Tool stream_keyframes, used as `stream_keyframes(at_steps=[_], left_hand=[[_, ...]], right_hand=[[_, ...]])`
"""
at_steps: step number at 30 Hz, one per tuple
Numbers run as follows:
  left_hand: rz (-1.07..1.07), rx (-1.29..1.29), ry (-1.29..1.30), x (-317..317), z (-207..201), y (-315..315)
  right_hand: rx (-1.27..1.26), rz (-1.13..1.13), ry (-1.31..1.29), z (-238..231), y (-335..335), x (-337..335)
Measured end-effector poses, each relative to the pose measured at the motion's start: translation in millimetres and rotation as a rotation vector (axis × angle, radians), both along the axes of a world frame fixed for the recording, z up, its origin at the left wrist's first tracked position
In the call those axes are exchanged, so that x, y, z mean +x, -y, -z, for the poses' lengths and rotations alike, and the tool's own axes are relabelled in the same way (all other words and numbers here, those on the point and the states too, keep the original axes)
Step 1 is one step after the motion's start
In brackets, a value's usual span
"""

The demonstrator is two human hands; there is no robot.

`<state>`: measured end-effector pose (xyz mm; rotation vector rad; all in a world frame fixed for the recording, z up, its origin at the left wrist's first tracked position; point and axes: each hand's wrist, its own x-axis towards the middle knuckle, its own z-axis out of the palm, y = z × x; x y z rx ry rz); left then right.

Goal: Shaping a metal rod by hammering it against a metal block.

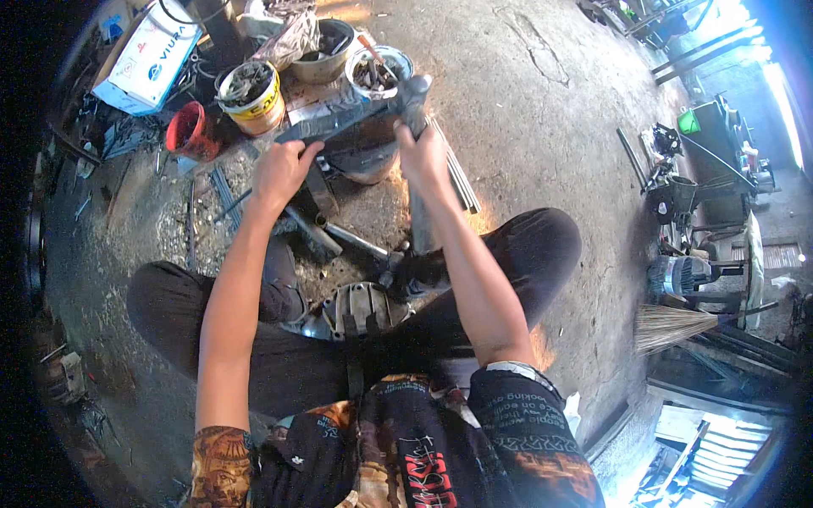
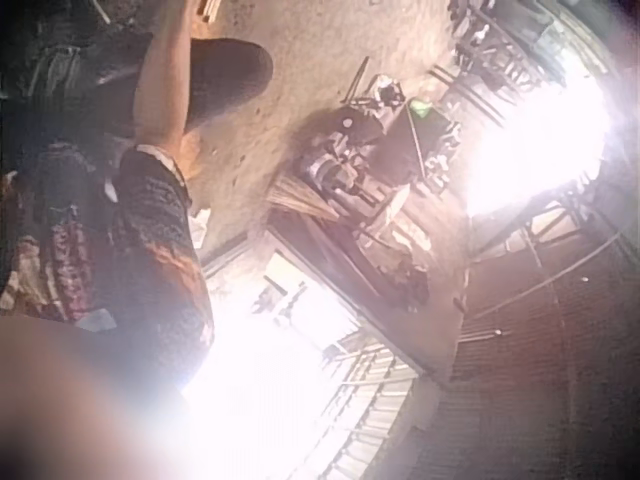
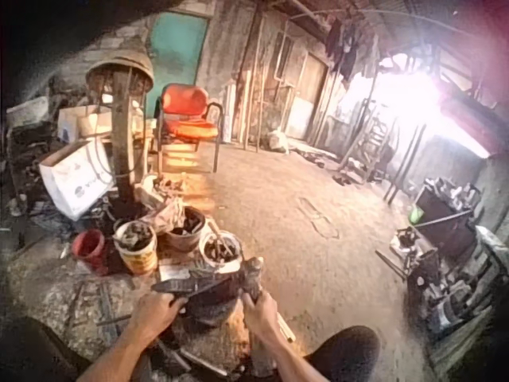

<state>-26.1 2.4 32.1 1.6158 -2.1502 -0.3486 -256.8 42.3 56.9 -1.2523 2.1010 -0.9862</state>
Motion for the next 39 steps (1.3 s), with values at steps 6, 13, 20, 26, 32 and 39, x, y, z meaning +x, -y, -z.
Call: stream_keyframes(at_steps=[6, 13, 20, 26, 32, 39], left_hand=[[-0.008, -0.101, -0.041, 0, 5, -4], [0.007, -0.127, -0.016, 3, 9, -5], [0.002, -0.120, -0.034, 2, 11, -5], [-0.019, -0.108, -0.015, 0, 19, -5], [0.007, -0.159, -0.014, 0, 19, -8], [0.003, -0.036, -0.042, 0, 16, -5]], right_hand=[[0.042, 0.012, 0.139, -9, -2, -15], [-0.180, -0.002, -0.124, 7, 6, -10], [-0.021, -0.011, -0.176, -20, 4, -1], [-0.824, -0.115, 0.049, -55, -7, -1], [-0.072, -0.007, -0.043, 4, -1, 0], [0.019, 0.070, 0.136, 2, 1, -19]])
